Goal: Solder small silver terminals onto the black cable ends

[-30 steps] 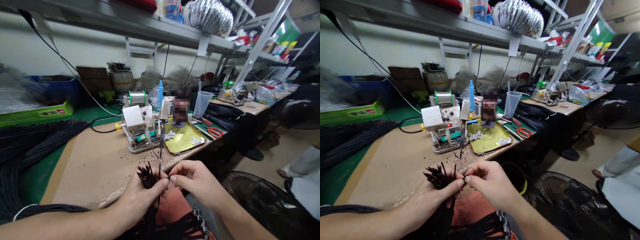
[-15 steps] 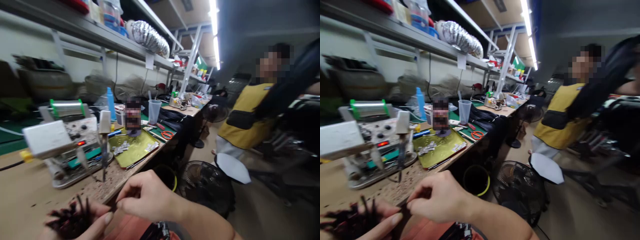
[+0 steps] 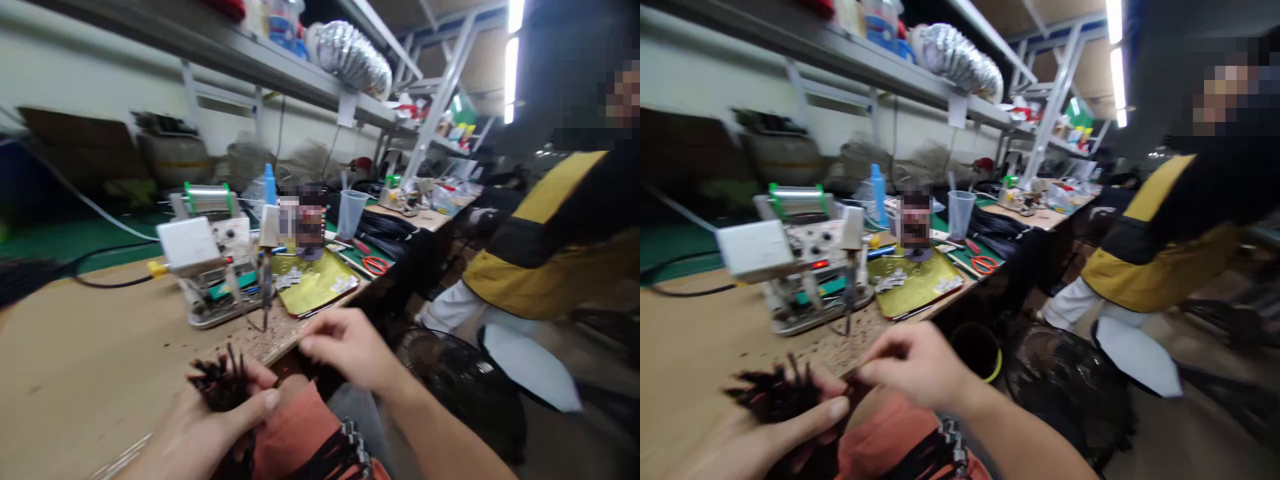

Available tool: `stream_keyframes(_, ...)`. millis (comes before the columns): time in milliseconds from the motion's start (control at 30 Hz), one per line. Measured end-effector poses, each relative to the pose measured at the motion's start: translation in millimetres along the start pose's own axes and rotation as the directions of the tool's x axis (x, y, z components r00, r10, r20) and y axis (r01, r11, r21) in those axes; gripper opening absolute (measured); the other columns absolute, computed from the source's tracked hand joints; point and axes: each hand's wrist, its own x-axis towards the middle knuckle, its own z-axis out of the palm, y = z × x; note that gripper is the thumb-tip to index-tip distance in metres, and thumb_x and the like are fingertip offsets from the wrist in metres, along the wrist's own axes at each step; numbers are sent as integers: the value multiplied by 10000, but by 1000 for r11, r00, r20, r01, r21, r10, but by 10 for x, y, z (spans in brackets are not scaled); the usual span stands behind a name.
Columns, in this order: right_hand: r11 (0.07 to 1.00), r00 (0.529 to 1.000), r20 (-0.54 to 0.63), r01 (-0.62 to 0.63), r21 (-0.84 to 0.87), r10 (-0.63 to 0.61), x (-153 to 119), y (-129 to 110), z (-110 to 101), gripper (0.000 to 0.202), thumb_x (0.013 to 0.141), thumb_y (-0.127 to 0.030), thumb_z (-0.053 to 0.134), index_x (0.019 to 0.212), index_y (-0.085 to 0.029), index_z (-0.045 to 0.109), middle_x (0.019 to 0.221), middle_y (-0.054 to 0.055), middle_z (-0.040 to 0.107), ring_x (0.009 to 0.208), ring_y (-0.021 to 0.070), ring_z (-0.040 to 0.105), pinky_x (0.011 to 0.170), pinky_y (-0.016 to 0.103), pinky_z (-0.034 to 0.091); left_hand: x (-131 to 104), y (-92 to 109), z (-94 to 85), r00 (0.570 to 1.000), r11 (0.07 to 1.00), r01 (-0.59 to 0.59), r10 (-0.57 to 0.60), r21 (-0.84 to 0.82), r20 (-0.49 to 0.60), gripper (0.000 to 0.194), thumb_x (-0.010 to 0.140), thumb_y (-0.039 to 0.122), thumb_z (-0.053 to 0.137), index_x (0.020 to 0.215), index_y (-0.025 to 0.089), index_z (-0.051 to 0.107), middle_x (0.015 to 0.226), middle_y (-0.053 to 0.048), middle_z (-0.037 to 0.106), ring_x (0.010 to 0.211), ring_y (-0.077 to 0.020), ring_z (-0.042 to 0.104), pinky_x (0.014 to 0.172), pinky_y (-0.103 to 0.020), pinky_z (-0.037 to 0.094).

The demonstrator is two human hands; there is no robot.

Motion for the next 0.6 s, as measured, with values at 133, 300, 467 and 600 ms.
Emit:
stream_keyframes(133, 911, 933, -312, 40, -409, -181, 372, 100, -513, 162, 869, -263, 623, 918, -156, 734, 863, 55, 728, 785, 175, 643, 743, 300, 497, -37, 167, -29, 997, 994, 72, -69, -77, 43, 400, 672, 456, 763, 929, 153, 714, 566, 23, 595, 430, -104, 452, 438, -225, 342)
stream_keyframes(300, 774, 954, -222, 17, -633, -202, 1019, 258, -658, 135, 796, -128, 674, 907, -151, 748, 830, 48, 722, 752, 179, 640, 767, 326, 507, 24, 171, -84, 986, 983, 132, -118, -128, 114, 503, 712, 412, 725, 1125, 125, 707, 564, 17, 600, 433, -96, 443, 446, -219, 311)
stream_keyframes(467, 648, 990, -66, 34, -761, -129, 1521, 346, -528, 185, 924, -299, 666, 1035, -152, 679, 1044, 58, 693, 919, 188, 663, 851, 398, 548, 110, 72, -97, 985, 969, 169, -161, -182, 61, 523, 737, 409, 704, 1169, 117, 684, 543, 8, 599, 451, -113, 469, 435, -211, 308)
stream_keyframes(600, 607, 998, -8, 32, -794, -63, 1642, 421, -490, 276, 968, -349, 610, 1168, -161, 635, 1163, 83, 659, 977, 203, 664, 851, 409, 566, 186, 54, -113, 979, 961, 201, -190, -190, 73, 553, 707, 428, 726, 1161, 114, 688, 525, 3, 603, 410, -110, 453, 408, -213, 309)
